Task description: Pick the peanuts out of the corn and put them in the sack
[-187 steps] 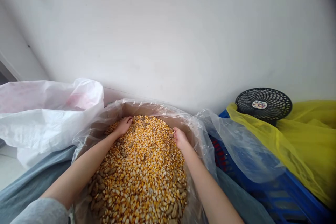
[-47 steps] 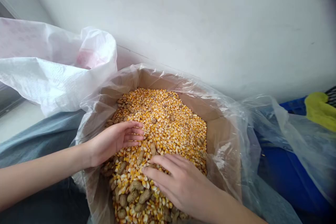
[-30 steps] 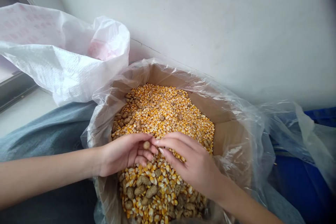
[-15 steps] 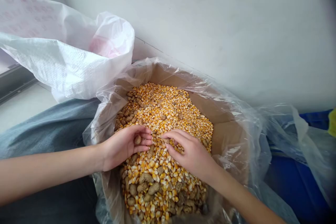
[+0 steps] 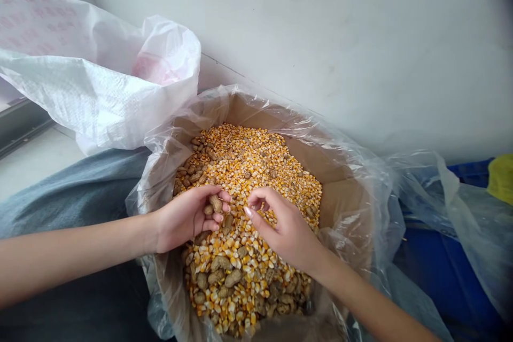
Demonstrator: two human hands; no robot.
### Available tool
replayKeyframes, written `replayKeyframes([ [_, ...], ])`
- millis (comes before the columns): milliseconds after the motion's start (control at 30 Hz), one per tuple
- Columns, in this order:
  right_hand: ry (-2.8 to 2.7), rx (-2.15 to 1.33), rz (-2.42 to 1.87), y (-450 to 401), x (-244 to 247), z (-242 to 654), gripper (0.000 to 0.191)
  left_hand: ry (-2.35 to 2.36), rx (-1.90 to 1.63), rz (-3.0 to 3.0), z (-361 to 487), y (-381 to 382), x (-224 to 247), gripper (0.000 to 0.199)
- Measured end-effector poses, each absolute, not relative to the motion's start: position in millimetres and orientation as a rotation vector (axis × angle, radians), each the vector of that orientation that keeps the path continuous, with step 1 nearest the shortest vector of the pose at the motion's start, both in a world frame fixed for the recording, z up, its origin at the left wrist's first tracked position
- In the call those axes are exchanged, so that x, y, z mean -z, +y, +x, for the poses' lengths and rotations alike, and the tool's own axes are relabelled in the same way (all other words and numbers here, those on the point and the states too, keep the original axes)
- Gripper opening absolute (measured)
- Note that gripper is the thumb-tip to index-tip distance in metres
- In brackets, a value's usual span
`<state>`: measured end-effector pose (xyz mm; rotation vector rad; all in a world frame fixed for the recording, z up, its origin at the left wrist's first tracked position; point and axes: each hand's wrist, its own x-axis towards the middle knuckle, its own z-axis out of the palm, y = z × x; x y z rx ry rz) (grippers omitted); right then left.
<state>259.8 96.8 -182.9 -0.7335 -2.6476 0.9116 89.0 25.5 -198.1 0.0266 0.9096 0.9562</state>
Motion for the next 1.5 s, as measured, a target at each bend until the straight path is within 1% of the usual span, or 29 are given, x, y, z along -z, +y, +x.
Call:
replayKeyframes([
  [100, -2.894, -0.876, -0.544, 98.7, 191.8, 260.0, 0.032, 0.891, -0.972, 0.009, 88.6, 25.2, 199.8, 0.015],
  [167, -2.985, -0.849, -0.447, 98.0, 198.2, 259.0, 0.035, 0.912, -0.976, -0.02, 88.6, 24.9, 200.3, 0.014],
  [400, -3.008, -0.889, -0.405, 100.0, 201.5, 256.6, 0.014, 0.979, -1.088, -0.025, 87.1, 25.9, 201.6, 0.015],
  [500, -2.913, -0.884, -0.464, 101.2, 192.7, 258.2, 0.01, 1.019, -1.094, -0.024, 87.2, 26.1, 202.1, 0.015],
  [633, -2.712, -0.833, -0.554, 96.6, 179.4, 257.9, 0.013, 0.941, -1.003, 0.015, 89.5, 24.7, 199.5, 0.015],
  [800, -2.649, -0.737, -0.465, 87.3, 172.4, 254.3, 0.017, 0.755, -0.8, 0.061, 93.4, 21.3, 193.8, 0.022],
  [867, -2.613, -0.714, -0.444, 85.6, 170.8, 255.3, 0.016, 0.746, -0.793, 0.05, 93.1, 21.5, 194.0, 0.021],
  [933, -2.597, -0.698, -0.392, 84.0, 169.1, 257.4, 0.01, 0.788, -0.855, 0.019, 91.5, 22.8, 195.7, 0.017],
  [967, -2.631, -0.689, -0.334, 82.6, 168.6, 258.2, 0.007, 0.82, -0.897, -0.004, 90.4, 23.7, 196.8, 0.014],
  [1067, -2.901, -0.619, -0.164, 75.1, 171.4, 258.7, 0.017, 0.866, -0.992, -0.062, 87.6, 26.1, 198.8, 0.013],
  [1133, -3.094, -0.534, -0.16, 68.7, 176.9, 257.7, 0.018, 0.85, -1.009, -0.06, 86.7, 26.7, 198.8, 0.015],
  [1200, -3.207, -0.475, -0.192, 64.2, 181.7, 256.9, 0.014, 0.832, -1.013, -0.033, 86.6, 26.4, 198.3, 0.016],
  [1300, -3.213, -0.52, -0.223, 65.3, 180.5, 257.3, 0.01, 0.841, -1.024, 0.013, 86.8, 25.5, 197.9, 0.016],
  [1500, -2.841, -0.723, -0.396, 79.5, 157.8, 258.7, 0.018, 0.877, -0.967, 0.035, 89.5, 23.5, 196.5, 0.019],
])
